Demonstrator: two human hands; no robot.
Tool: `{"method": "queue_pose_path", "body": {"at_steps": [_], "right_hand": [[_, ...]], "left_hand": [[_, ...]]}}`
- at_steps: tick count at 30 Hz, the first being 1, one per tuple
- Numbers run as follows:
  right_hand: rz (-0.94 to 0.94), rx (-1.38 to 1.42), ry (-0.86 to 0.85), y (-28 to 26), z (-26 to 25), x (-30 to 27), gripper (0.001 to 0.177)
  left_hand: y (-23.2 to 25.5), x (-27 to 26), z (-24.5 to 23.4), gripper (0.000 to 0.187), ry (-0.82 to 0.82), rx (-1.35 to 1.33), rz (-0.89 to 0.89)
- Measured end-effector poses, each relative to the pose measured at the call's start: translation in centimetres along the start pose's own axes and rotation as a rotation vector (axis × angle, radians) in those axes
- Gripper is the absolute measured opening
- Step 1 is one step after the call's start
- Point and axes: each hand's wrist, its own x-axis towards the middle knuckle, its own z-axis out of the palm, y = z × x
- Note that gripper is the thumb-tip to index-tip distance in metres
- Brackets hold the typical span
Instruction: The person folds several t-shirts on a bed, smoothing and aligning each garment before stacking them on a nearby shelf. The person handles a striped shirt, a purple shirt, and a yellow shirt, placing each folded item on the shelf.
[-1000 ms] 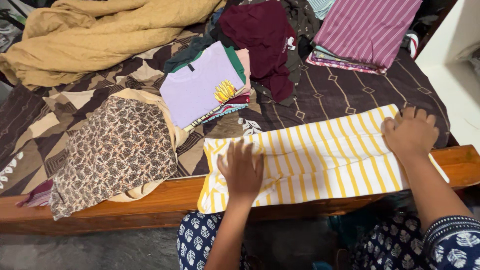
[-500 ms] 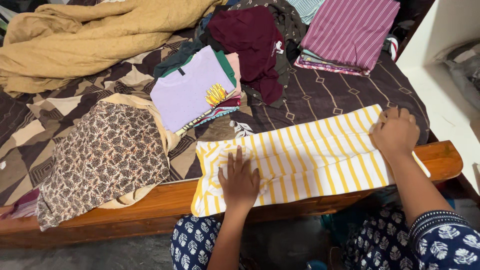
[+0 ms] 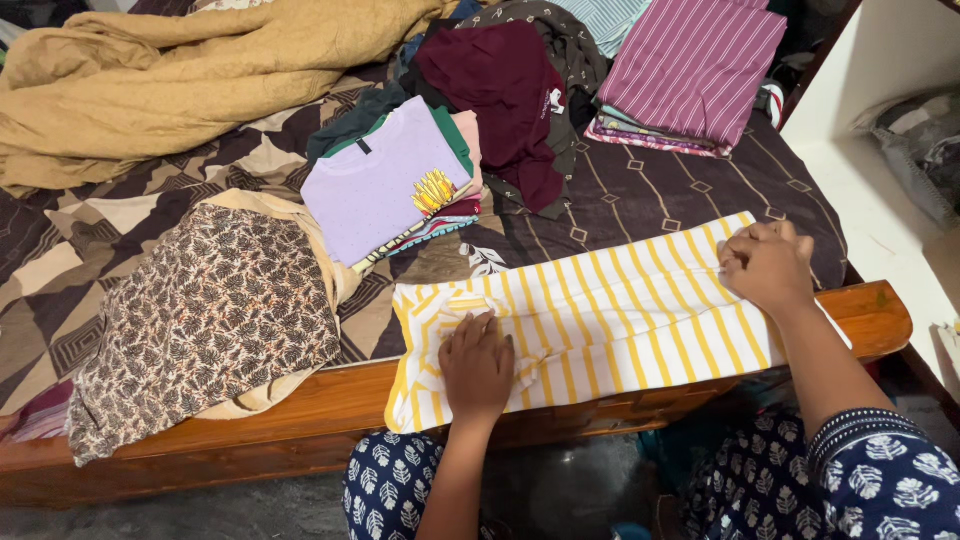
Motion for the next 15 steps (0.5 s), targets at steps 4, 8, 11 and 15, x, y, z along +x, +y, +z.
{"method": "queue_pose_path", "body": {"at_steps": [4,8,11,15], "right_hand": [[0.046,0.048,0.059,0.6,1.1,-0.1,0.018],[0.023,0.062,0.166,1.0,1.6,-0.3,0.022],[0.041,0.132,0.170,1.0,1.4,-0.5,0.026],[0.031,0.136,0.216,0.0,0.2,-0.5,0.028]], "left_hand": [[0.0,0.0,-0.4,0.041,0.057,-0.061,0.009],[0.2,-0.1,-0.7,0.040,0.088,-0.134,-0.062],[0.4,0.1,-0.8,0.034,0.027,-0.116,-0.102],[1.0,0.2,-1.0,0.036,0.022,0.042,-0.054]]}}
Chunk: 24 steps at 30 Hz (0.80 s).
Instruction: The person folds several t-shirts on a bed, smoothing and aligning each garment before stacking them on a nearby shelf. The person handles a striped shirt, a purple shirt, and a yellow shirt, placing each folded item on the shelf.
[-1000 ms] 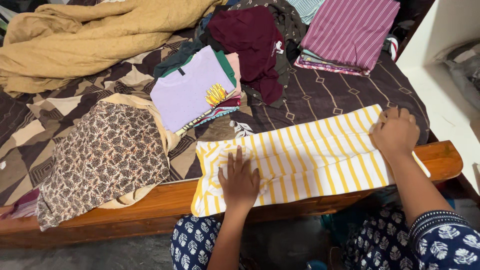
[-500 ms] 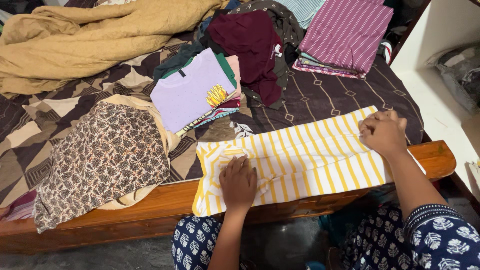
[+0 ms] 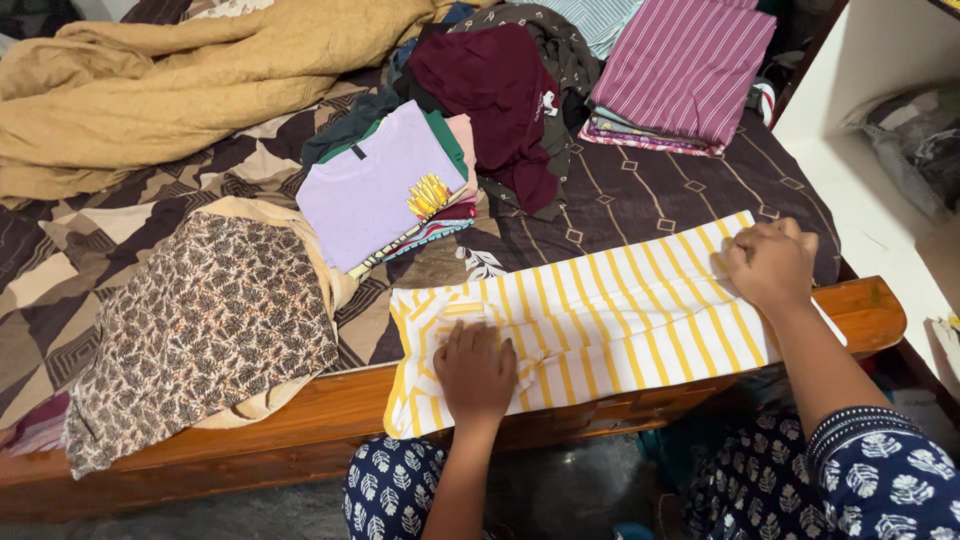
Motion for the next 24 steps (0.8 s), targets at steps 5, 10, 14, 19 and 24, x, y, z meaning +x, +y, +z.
{"method": "queue_pose_path", "body": {"at_steps": [5,10,14,19,24], "right_hand": [[-0.051,-0.233,-0.099,-3.4,-1.5,0.8,0.033],[0.127,-0.047,-0.425,-13.5,0.6,-0.2,0.065],[-0.085,0.081,-0.583,-20.5,1.3,-2.7,0.070],[0.063,0.018,-0.744,-19.3,0.8,-1.6,0.071],[0.353,-0.213,-0.763,-10.9,-1.8,0.5,0.071]], "left_hand": [[0.6,0.2,-0.4,0.048,0.042,0.066,0.167],[0.8,1.2,-0.5,0.053,-0.229,0.076,0.011],[0.9,1.2,-0.7,0.053,-0.263,0.109,-0.014],[1.2,1.3,-1.2,0.053,-0.278,0.103,-0.016],[1.5,1.6,-1.4,0.054,-0.299,0.095,-0.043]]}}
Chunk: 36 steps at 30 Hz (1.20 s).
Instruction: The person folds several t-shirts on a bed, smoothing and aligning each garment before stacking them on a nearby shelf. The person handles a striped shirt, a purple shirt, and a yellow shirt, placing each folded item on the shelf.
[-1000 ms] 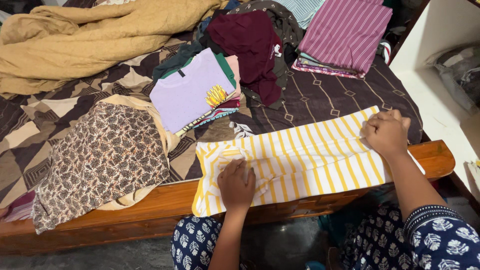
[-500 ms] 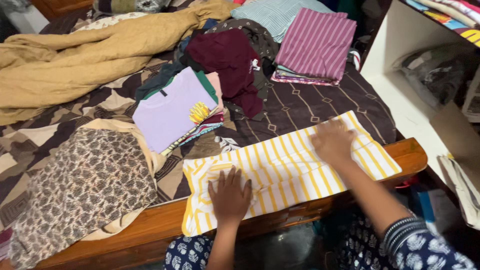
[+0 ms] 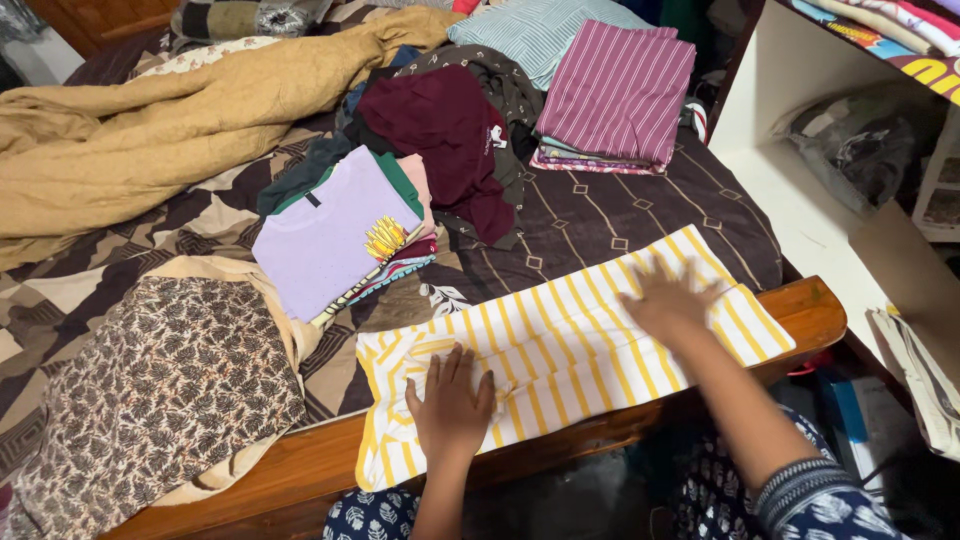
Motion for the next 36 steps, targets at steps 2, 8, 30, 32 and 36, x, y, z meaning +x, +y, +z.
{"method": "queue_pose_path", "body": {"at_steps": [2,8,30,32,36], "right_hand": [[0.154,0.044,0.014,3.9,-1.3,-0.2,0.073],[0.249,0.175,0.225,9.0,-2.4,-1.7,0.075],[-0.309,-0.104,0.223,-10.6,1.1,-5.8,0.044],[-0.346,-0.152,0.178,-13.3,2.4,-6.9,0.032],[-0.397,-0.110,0.116,-14.8,1.5,-9.6,0.034]], "left_hand": [[0.1,0.1,0.0,0.053,-0.013,-0.003,-0.022],[-0.2,0.1,0.4,0.055,-0.007,-0.015,-0.012],[-1.3,-0.5,2.4,0.052,0.180,-0.058,0.050],[-1.2,-0.6,2.4,0.051,0.199,-0.079,0.050],[-1.5,-0.6,2.4,0.048,0.238,-0.131,0.057]]}}
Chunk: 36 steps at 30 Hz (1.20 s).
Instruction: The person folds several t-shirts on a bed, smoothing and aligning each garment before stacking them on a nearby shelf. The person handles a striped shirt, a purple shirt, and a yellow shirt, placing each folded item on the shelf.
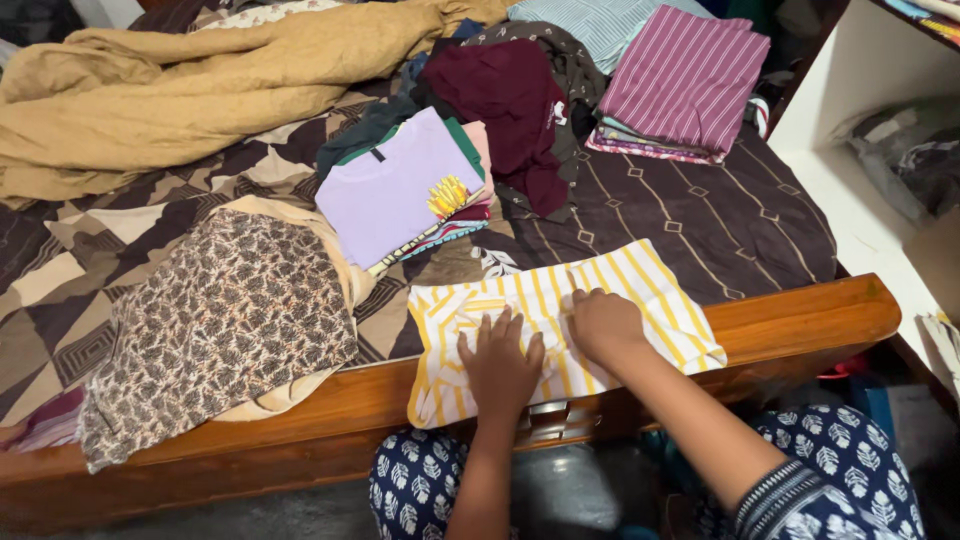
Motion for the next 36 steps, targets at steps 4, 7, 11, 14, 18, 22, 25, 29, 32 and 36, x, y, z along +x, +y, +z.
{"method": "queue_pose_path", "body": {"at_steps": [4,7,11,14,18,22,25,29,32,36], "right_hand": [[-0.213,0.443,-0.034,1.8,-3.3,-4.2,0.035],[-0.432,0.596,0.286,3.5,-3.9,-8.7,0.035],[-0.288,0.522,0.744,6.8,-1.2,-13.5,0.026],[-0.032,0.519,0.825,10.2,1.3,-14.5,0.036],[0.105,0.686,0.792,13.2,3.9,-13.3,0.043],[0.137,0.807,0.746,14.0,5.0,-13.3,0.023],[0.150,0.827,0.748,14.4,4.6,-13.7,0.013],[0.088,0.754,0.697,14.7,4.1,-13.8,0.018],[0.068,0.703,0.624,15.0,4.1,-13.5,0.022],[-0.017,0.674,0.720,15.4,4.3,-13.1,0.026]], "left_hand": [[-0.1,0.0,0.4,0.047,-0.005,-0.022,-0.001],[-0.1,-0.2,0.1,0.045,0.042,-0.038,0.018],[0.5,-0.7,-1.1,0.038,0.194,-0.091,0.108],[2.0,-2.1,-2.5,0.032,0.178,-0.103,0.246],[7.1,-4.2,-2.1,0.055,0.030,-0.288,0.533],[9.3,-5.3,-0.5,0.045,-0.046,-0.248,0.614],[8.7,-5.3,0.5,0.030,-0.032,-0.249,0.578],[8.0,-5.6,0.5,0.019,0.001,-0.357,0.440],[8.1,-5.3,-0.3,0.016,0.099,-0.368,0.437],[9.5,-5.4,-1.4,0.022,0.103,-0.379,0.352]]}}
